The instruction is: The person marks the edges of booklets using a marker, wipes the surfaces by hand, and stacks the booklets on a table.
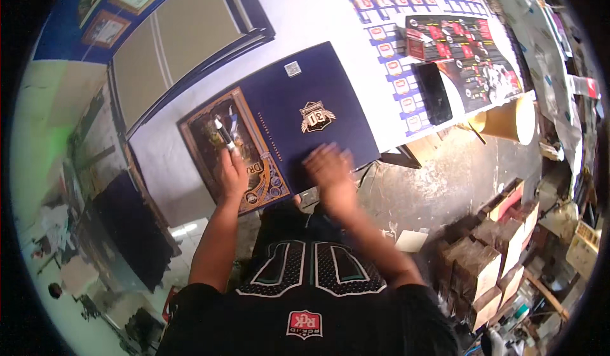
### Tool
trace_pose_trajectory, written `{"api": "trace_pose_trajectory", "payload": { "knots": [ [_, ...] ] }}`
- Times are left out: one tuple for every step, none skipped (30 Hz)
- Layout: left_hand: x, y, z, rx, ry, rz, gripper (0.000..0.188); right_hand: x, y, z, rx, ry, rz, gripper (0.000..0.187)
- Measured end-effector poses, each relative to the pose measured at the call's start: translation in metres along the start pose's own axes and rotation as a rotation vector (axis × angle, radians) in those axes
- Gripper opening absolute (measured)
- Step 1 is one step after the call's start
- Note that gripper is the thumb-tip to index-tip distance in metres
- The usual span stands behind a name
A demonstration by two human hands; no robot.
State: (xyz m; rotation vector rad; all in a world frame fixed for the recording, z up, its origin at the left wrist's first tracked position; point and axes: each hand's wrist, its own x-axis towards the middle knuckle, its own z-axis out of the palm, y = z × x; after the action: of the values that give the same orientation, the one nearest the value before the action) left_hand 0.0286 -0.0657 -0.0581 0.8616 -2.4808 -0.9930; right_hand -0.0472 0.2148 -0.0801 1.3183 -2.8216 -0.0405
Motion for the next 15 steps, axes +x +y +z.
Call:
{"api": "trace_pose_trajectory", "payload": {
  "knots": [
    [0.002, 0.018, -0.004, 0.003, -0.011, 0.028, 0.021, -0.008, -0.036, -0.018, 0.282, 0.050, 0.008, 0.046],
    [0.002, 0.018, -0.009, -0.006, -0.014, 0.030, 0.021, -0.006, -0.053, -0.044, 0.567, 0.109, 0.007, 0.045],
    [0.002, 0.013, -0.017, 0.037, -0.019, 0.074, 0.020, 0.008, -0.037, -0.063, 0.440, 0.070, 0.135, 0.044],
    [0.003, 0.010, -0.020, 0.077, -0.028, 0.121, 0.019, 0.025, -0.003, -0.070, 0.308, 0.032, 0.266, 0.043],
    [0.004, 0.011, -0.016, 0.076, -0.036, 0.142, 0.018, 0.034, 0.038, -0.062, 0.433, -0.002, 0.611, 0.044],
    [0.003, 0.011, -0.009, 0.059, -0.054, 0.150, 0.018, 0.029, 0.053, -0.057, 0.417, -0.006, 0.632, 0.044],
    [0.005, 0.008, -0.008, 0.037, -0.094, 0.156, 0.018, 0.027, 0.060, -0.051, 0.254, 0.126, 0.745, 0.045],
    [0.007, 0.006, -0.006, 0.015, -0.134, 0.162, 0.018, 0.023, 0.061, -0.046, 0.086, 0.257, 0.848, 0.045],
    [0.010, 0.005, -0.005, 0.014, -0.131, 0.163, 0.018, 0.017, 0.021, -0.037, -0.168, 0.028, 0.709, 0.045],
    [0.009, 0.005, -0.007, 0.020, -0.103, 0.183, 0.019, 0.008, -0.018, -0.033, -0.415, -0.199, 0.548, 0.044],
    [0.008, 0.005, -0.011, 0.028, -0.073, 0.203, 0.019, 0.010, -0.015, -0.036, -0.416, -0.197, 0.537, 0.044],
    [0.008, 0.003, -0.014, 0.029, -0.068, 0.198, 0.019, 0.017, -0.006, -0.042, -0.243, -0.072, 0.620, 0.043],
    [0.008, 0.001, -0.015, 0.049, -0.082, 0.214, 0.019, 0.023, 0.008, -0.049, -0.073, 0.046, 0.708, 0.043],
    [0.009, 0.000, -0.013, 0.061, -0.104, 0.235, 0.020, 0.031, 0.024, -0.057, 0.090, 0.165, 0.800, 0.042],
    [0.010, 0.002, -0.006, 0.040, -0.120, 0.241, 0.020, 0.043, 0.054, -0.063, 0.111, 0.214, 0.886, 0.043]
  ]
}}
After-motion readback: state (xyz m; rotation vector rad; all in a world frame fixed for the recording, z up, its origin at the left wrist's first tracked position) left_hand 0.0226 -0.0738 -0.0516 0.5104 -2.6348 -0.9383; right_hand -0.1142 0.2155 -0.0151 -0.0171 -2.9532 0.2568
